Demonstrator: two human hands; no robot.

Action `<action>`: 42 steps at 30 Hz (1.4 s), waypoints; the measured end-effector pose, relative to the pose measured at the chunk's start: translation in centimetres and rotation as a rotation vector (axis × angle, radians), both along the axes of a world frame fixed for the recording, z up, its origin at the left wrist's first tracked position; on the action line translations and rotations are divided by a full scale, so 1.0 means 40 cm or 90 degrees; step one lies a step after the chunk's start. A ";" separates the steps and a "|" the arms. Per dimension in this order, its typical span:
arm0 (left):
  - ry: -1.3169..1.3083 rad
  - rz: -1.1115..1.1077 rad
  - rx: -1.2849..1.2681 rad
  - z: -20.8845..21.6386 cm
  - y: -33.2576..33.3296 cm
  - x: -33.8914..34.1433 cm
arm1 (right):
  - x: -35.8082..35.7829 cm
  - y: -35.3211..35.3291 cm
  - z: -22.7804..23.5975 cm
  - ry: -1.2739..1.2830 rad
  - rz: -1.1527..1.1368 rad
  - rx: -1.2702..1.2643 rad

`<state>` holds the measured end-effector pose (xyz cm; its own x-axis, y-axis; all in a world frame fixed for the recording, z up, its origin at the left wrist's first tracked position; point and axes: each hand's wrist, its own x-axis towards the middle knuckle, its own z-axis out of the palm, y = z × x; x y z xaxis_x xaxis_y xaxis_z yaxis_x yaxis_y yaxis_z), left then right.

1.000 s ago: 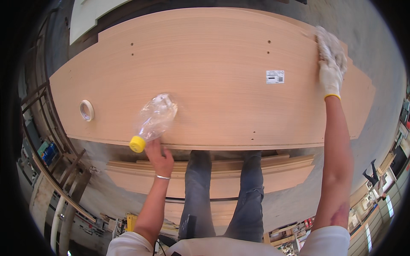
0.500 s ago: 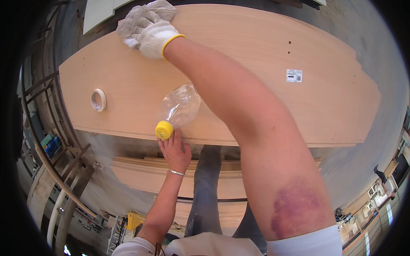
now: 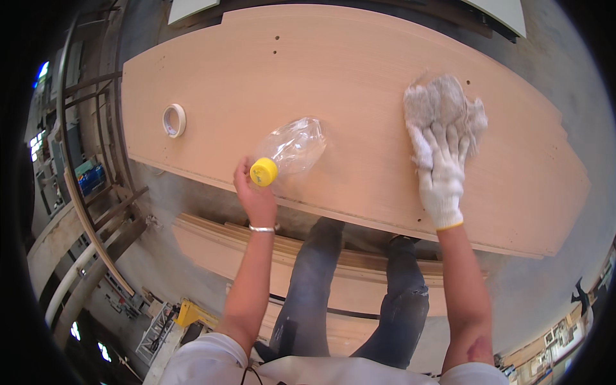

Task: The person applies small pieces of white tape to several light-colored wooden panels, then wipes the surface with a cloth. The person handles the panels one at a time, places tape at specific spots, and cleans the surface before stacking the panels.

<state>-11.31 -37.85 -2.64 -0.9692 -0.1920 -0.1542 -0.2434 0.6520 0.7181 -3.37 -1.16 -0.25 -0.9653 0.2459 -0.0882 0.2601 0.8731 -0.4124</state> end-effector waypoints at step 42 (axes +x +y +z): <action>0.464 0.046 -0.215 -0.181 -0.137 -0.063 | -0.439 -0.044 -0.089 0.178 0.247 0.302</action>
